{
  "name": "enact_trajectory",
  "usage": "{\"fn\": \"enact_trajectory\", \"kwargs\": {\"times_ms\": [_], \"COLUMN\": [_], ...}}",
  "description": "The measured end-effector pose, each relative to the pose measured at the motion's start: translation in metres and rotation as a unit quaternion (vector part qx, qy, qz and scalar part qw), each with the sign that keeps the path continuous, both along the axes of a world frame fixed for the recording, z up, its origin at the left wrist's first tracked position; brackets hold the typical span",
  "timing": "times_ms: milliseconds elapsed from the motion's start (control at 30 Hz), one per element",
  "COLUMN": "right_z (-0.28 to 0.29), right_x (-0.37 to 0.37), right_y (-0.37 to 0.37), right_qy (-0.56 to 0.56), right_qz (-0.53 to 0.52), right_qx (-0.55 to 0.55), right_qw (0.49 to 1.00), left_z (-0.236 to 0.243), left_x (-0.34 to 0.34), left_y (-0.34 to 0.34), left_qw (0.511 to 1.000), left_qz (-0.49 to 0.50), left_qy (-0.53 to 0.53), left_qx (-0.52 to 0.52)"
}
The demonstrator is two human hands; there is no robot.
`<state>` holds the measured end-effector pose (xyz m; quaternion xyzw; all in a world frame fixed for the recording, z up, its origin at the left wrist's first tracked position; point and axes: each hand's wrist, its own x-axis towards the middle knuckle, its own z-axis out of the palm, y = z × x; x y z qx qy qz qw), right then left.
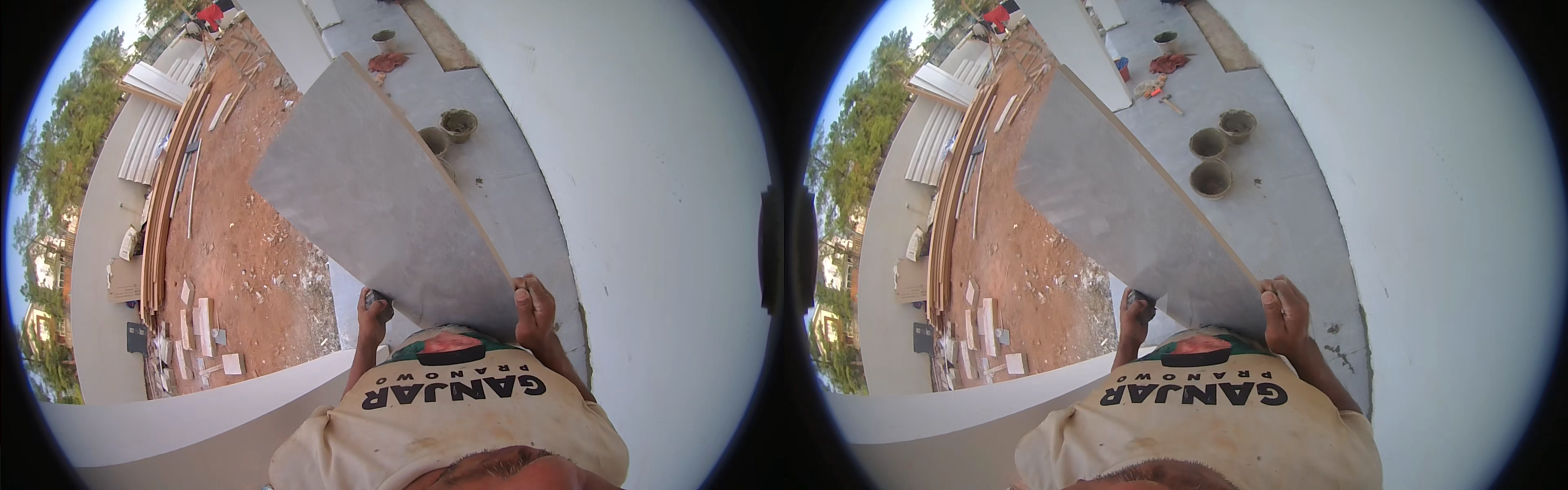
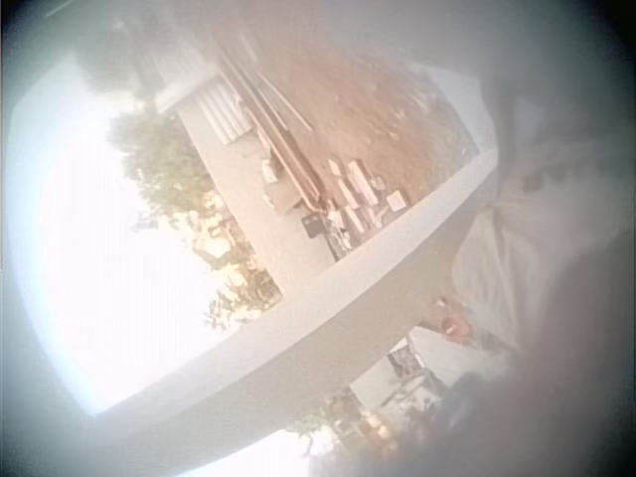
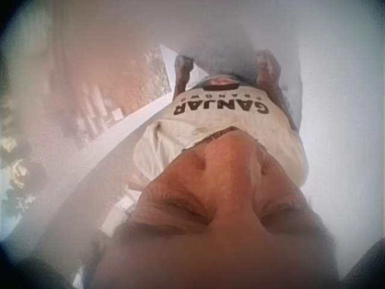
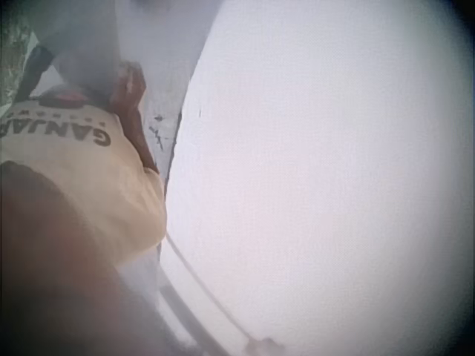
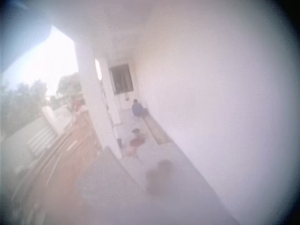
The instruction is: The person measures and marks a large ceramic tile using a tape measure and pencil. They then use a manual tile cutter to score and snap the tile along the marked line. Finally, the person carries the cut tile to an outdoor area and places it on the floor next to other installed tiles.
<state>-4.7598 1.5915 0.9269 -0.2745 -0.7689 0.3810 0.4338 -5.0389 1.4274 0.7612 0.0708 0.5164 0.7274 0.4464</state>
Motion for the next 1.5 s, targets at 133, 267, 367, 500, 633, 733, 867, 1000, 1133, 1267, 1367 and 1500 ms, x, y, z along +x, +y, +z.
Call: {"fn": "enact_trajectory", "kwargs": {"times_ms": [133,267,367,500,633,733,867,1000,1133,1267,1367,1500], "right_z": [-0.009,0.001,0.011,0.01,-0.009,-0.012,-0.014,-0.015,-0.016,-0.025,-0.034,-0.02], "right_x": [-0.081,-0.166,-0.224,-0.303,-0.388,-0.445,-0.506,-0.556,-0.594,-0.636,-0.667,-0.715], "right_y": [0.073,0.151,0.193,0.244,0.284,0.31,0.346,0.391,0.443,0.516,0.582,0.671], "right_qy": [0.015,0.021,0.035,0.046,0.021,0.038,0.007,0.005,0.003,0.009,0.026,0.063], "right_qz": [-0.001,0.02,0.014,-0.004,-0.033,-0.077,-0.135,-0.18,-0.222,-0.238,-0.246,-0.275], "right_qx": [0.006,-0.009,-0.004,-0.006,-0.02,-0.04,-0.072,-0.067,-0.101,-0.11,-0.103,-0.044], "right_qw": [1.0,1.0,0.999,0.999,0.999,0.995,0.988,0.981,0.97,0.965,0.964,0.958], "left_z": [-0.006,0.011,0.027,0.031,0.017,0.036,0.034,0.041,0.047,0.067,0.065,0.069], "left_x": [-0.086,-0.164,-0.221,-0.305,-0.394,-0.472,-0.553,-0.608,-0.658,-0.708,-0.743,-0.791], "left_y": [0.067,0.124,0.164,0.218,0.261,0.313,0.37,0.445,0.536,0.629,0.698,0.793], "left_qw": [1.0,0.998,0.995,0.996,0.998,0.997,0.994,0.989,0.985,0.977,0.975,0.977], "left_qz": [0.005,0.057,0.096,0.081,0.047,0.015,-0.049,-0.063,-0.128,-0.165,-0.172,-0.169], "left_qy": [0.008,0.018,0.022,0.033,0.031,0.075,0.079,0.1,0.096,0.123,0.126,0.123], "left_qx": [0.012,-0.011,-0.034,-0.008,-0.021,-0.019,-0.055,-0.09,-0.067,-0.057,-0.059,-0.041]}}
